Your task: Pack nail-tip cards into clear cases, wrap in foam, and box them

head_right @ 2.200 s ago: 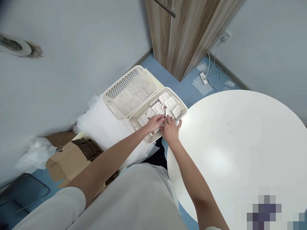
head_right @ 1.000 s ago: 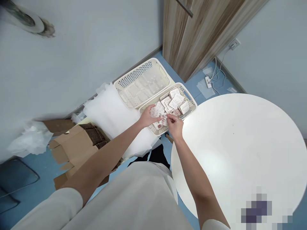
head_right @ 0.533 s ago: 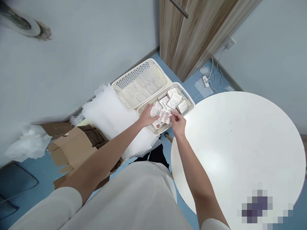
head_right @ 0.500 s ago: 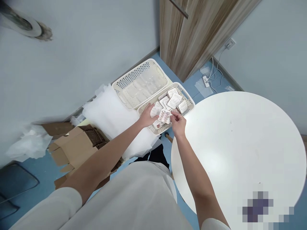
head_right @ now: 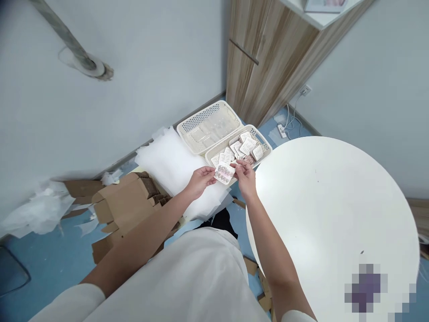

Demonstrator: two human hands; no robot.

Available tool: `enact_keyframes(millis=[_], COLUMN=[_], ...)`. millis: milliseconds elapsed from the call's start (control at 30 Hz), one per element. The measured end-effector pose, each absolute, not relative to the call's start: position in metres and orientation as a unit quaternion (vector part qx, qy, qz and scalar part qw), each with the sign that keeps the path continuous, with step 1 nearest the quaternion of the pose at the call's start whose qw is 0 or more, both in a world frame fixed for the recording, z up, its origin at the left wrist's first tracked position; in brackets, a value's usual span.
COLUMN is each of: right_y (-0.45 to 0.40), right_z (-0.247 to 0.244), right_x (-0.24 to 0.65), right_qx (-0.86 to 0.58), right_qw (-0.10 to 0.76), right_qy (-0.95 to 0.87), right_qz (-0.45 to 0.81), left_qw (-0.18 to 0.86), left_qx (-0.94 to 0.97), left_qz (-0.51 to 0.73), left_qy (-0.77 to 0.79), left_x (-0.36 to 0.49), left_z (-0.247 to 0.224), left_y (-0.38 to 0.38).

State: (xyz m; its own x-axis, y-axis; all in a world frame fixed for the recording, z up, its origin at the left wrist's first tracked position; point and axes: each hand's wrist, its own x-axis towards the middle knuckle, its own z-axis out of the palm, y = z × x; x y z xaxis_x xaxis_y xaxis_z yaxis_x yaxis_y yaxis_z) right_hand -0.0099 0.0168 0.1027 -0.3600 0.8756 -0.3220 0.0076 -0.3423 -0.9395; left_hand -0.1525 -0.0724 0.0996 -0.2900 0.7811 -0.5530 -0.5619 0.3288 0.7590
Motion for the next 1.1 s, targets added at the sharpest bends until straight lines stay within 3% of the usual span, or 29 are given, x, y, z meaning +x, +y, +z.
enact_keyframes(millis=[333, 600, 1100], right_y=[-0.096, -0.154, -0.203], right_z=[0.130, 0.142, 0.133], right_x=[0.050, 0.126, 0.288], right_qx=[-0.476, -0.516, -0.575], right_qw=[0.355, 0.392, 0.499], right_qy=[-0.499, -0.496, -0.377], right_qz=[0.631, 0.578, 0.529], left_qw=[0.635, 0.710, 0.595], left_qx=[0.110, 0.236, 0.655], left_qz=[0.573, 0.449, 0.251], left_qy=[0.507, 0.488, 0.393], left_x=[-0.101, -0.039, 0.104], left_z=[0.111, 0.127, 0.148], left_y=[-0.136, -0.158, -0.139])
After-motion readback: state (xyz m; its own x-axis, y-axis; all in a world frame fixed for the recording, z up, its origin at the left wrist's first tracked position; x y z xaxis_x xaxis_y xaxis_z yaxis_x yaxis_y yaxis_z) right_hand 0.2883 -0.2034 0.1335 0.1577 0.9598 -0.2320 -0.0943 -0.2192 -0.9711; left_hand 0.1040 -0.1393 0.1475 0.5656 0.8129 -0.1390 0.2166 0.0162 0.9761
